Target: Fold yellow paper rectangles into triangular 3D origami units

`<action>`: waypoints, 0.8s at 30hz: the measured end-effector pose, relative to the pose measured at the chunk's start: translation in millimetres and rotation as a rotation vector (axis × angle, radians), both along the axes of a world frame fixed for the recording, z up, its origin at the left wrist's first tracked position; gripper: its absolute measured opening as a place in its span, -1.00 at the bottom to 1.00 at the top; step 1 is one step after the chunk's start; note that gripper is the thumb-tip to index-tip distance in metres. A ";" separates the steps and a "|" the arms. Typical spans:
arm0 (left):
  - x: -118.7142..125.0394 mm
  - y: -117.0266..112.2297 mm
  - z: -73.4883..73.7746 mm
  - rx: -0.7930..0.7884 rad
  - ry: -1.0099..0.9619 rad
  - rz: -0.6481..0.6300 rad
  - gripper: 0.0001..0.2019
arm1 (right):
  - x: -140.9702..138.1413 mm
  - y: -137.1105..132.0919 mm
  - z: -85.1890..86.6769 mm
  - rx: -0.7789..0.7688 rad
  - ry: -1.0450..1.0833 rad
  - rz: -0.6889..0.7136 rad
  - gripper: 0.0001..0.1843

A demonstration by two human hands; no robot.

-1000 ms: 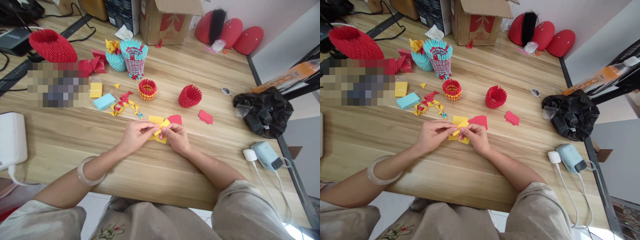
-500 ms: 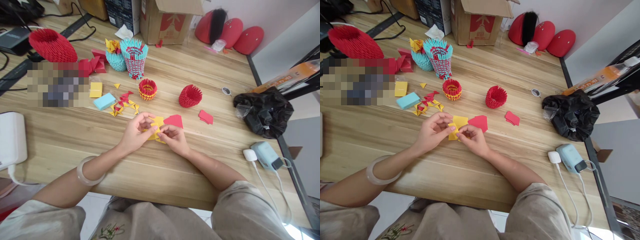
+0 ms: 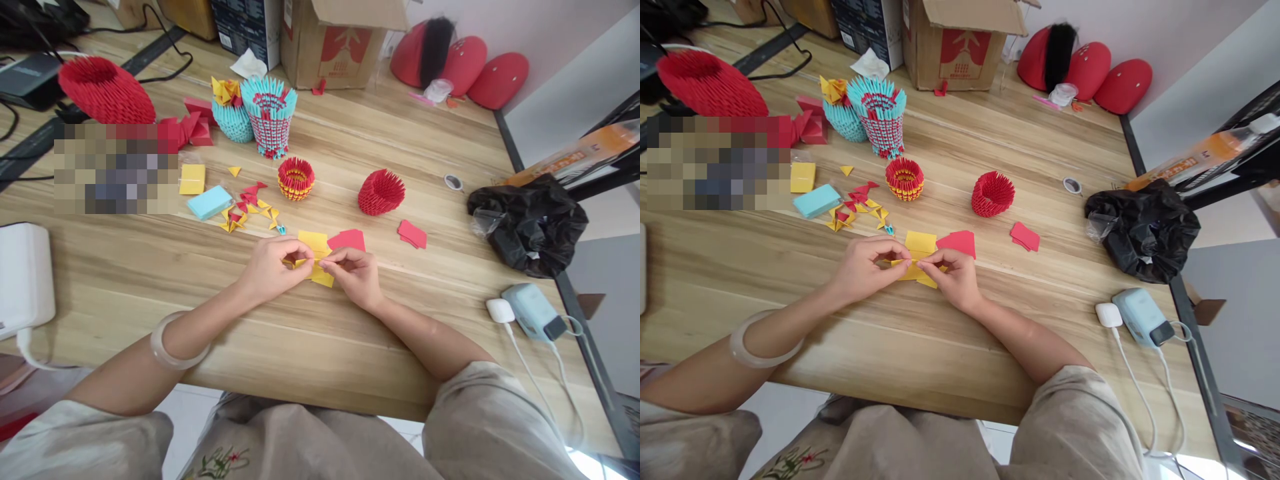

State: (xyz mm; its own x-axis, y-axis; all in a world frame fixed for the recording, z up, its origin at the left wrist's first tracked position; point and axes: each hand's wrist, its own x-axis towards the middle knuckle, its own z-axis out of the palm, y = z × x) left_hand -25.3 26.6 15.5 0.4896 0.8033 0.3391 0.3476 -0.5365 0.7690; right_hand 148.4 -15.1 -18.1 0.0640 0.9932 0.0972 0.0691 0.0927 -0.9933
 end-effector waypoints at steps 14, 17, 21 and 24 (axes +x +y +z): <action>-0.3 -0.3 -0.6 0.085 0.007 -0.051 -0.89 | -0.9 3.3 8.7 -0.036 0.214 0.180 -0.83; -0.3 -1.1 0.4 0.067 -0.029 -0.076 -0.87 | -1.9 3.8 5.1 -0.092 0.267 0.153 -0.80; -0.5 -2.4 0.6 0.034 -0.119 -0.096 -0.92 | 0.8 5.9 6.2 -0.035 0.224 0.048 -0.86; -0.2 -3.3 -0.5 0.032 -0.115 -0.043 -0.87 | 2.9 7.4 7.2 0.016 0.221 0.030 -0.89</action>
State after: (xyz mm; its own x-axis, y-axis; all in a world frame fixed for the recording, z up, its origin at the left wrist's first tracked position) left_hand -25.5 23.3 15.0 0.4800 0.7700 0.4204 0.2344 -0.5743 0.7844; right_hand 151.3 -7.7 -10.9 0.0558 0.9934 0.1000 -0.1528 0.1074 -0.9824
